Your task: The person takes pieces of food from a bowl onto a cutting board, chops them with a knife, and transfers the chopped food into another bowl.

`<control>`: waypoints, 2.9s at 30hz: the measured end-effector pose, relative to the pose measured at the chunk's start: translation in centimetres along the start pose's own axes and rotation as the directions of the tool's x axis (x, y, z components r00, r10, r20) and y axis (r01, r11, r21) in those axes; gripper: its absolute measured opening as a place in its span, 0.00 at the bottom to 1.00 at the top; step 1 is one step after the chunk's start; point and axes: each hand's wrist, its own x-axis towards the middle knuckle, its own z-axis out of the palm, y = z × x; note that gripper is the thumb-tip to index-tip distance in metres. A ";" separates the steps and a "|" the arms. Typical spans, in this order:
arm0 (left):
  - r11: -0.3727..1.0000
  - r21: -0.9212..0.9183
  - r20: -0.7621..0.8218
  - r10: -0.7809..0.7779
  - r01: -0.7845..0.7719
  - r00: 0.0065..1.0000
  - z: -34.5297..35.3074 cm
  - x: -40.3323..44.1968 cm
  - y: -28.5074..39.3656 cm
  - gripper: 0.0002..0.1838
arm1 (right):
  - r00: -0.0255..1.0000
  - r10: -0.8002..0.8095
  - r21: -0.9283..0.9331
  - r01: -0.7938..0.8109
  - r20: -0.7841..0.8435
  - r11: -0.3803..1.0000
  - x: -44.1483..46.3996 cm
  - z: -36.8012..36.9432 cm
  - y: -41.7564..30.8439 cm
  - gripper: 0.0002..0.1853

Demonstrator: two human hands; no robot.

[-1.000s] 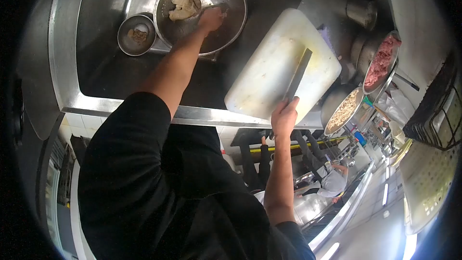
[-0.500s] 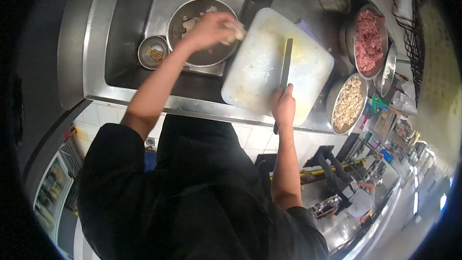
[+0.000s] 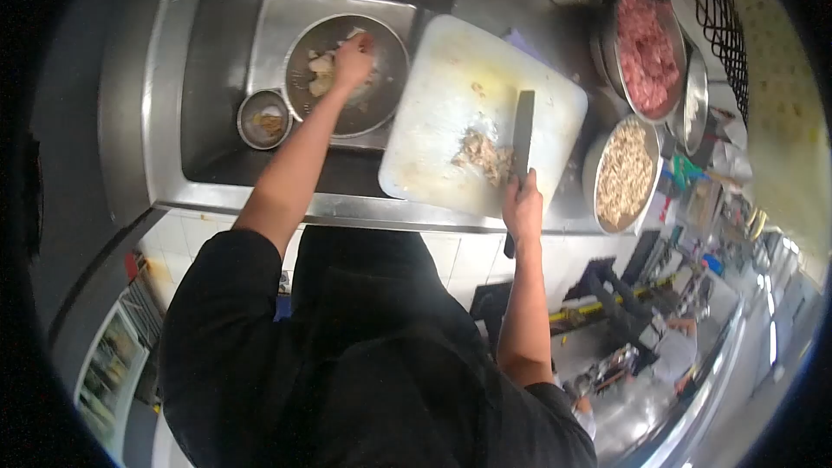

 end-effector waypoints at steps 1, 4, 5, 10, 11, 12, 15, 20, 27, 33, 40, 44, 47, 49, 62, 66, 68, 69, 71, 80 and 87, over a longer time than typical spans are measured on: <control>0.987 0.162 0.113 -0.019 0.000 0.993 3.0 1.6 -5.8 0.17 | 0.998 0.056 -0.027 -0.055 0.029 0.998 -0.1 -0.2 -0.3 0.27; 0.898 0.379 0.369 0.077 -0.225 0.926 7.6 2.2 -15.3 0.27 | 0.998 0.056 0.040 -0.056 0.007 0.998 0.2 1.1 1.8 0.27; 0.889 0.365 0.444 0.096 -0.278 0.891 8.7 1.5 -16.3 0.29 | 1.000 0.019 0.021 -0.019 -0.009 1.000 0.2 1.2 2.6 0.27; 0.681 0.510 0.654 0.090 -0.526 0.751 7.6 -1.9 -16.3 0.25 | 0.992 0.123 -0.005 -0.123 0.033 0.992 0.1 0.9 -0.2 0.24; 0.643 0.488 0.758 0.024 -0.591 0.652 7.9 -2.5 -17.4 0.25 | 0.993 0.115 -0.020 -0.114 0.014 0.993 -0.1 0.8 -0.3 0.24; 0.678 0.507 0.715 0.014 -0.532 0.699 7.5 -3.8 -18.4 0.23 | 0.996 0.089 -0.001 -0.089 0.006 0.996 -0.1 0.7 -0.4 0.23; 0.723 0.468 0.809 -0.120 -0.507 0.575 6.5 -3.8 -18.3 0.20 | 0.998 0.068 0.017 -0.068 -0.016 0.998 -0.1 0.9 0.4 0.23; 0.762 0.410 0.832 -0.086 -0.501 0.549 5.7 -6.1 -15.3 0.15 | 0.997 0.073 -0.002 -0.073 -0.016 0.997 -0.1 0.8 0.5 0.25; 0.718 0.203 0.977 -0.189 -0.666 0.094 10.5 -5.5 -23.8 0.08 | 0.997 0.047 0.012 -0.046 -0.055 0.999 -0.7 1.4 0.7 0.25; 0.664 -0.265 0.821 -0.225 0.700 0.524 -4.5 -6.9 -4.5 0.05 | 0.999 0.016 0.086 -0.012 -0.038 0.996 -0.8 1.6 2.1 0.13; 0.937 -0.349 0.585 0.233 -0.018 0.777 -4.0 -14.6 14.5 0.09 | 0.990 -0.137 0.091 0.134 0.032 0.987 -4.0 0.7 1.2 0.11; 0.829 -0.052 0.444 0.518 -0.557 0.731 3.5 -18.0 17.2 0.13 | 0.993 -0.110 0.018 0.109 0.032 0.994 -4.6 0.2 1.2 0.11; 0.744 0.057 0.513 0.550 -0.666 0.659 4.5 -19.0 18.5 0.14 | 0.996 -0.086 0.048 0.085 0.035 0.995 -5.1 -1.3 1.3 0.11; 0.777 0.007 0.572 0.513 -0.629 0.641 4.0 -19.7 19.7 0.14 | 0.994 -0.080 0.027 0.078 0.069 0.997 -5.5 -2.0 1.3 0.12; 0.471 -0.053 0.622 0.705 -0.880 0.340 3.1 -18.8 19.5 0.07 | 0.972 -0.162 0.193 0.128 0.173 0.973 -0.3 -1.8 -1.4 0.14; 0.494 -0.079 0.706 0.641 -0.866 0.301 2.8 -17.4 19.0 0.09 | 0.971 -0.066 0.162 0.029 0.229 0.986 -4.1 -0.3 -2.0 0.19; 0.494 -0.083 0.713 0.637 -0.866 0.294 2.8 -16.6 19.4 0.10 | 0.992 -0.072 0.181 0.052 0.105 0.982 -2.7 2.4 -2.5 0.21; 0.501 -0.087 0.734 0.617 -0.861 0.284 2.5 -16.7 19.1 0.10 | 0.994 -0.102 0.205 0.092 0.038 0.974 -1.7 3.0 -2.4 0.22; 0.507 -0.113 0.734 0.622 -0.854 0.273 2.0 -16.7 19.1 0.10 | 0.985 -0.111 0.215 0.080 0.135 0.973 0.3 -0.3 -3.2 0.23; 0.504 -0.182 0.728 0.646 -0.844 0.229 1.3 -15.8 18.9 0.10 | 0.995 -0.081 0.415 0.049 0.060 0.908 1.3 3.4 -3.5 0.15; 0.523 -0.184 0.695 0.668 -0.832 0.267 0.9 -16.2 18.3 0.08 | 0.904 -0.280 0.170 0.346 -0.324 0.923 1.9 17.9 0.5 0.12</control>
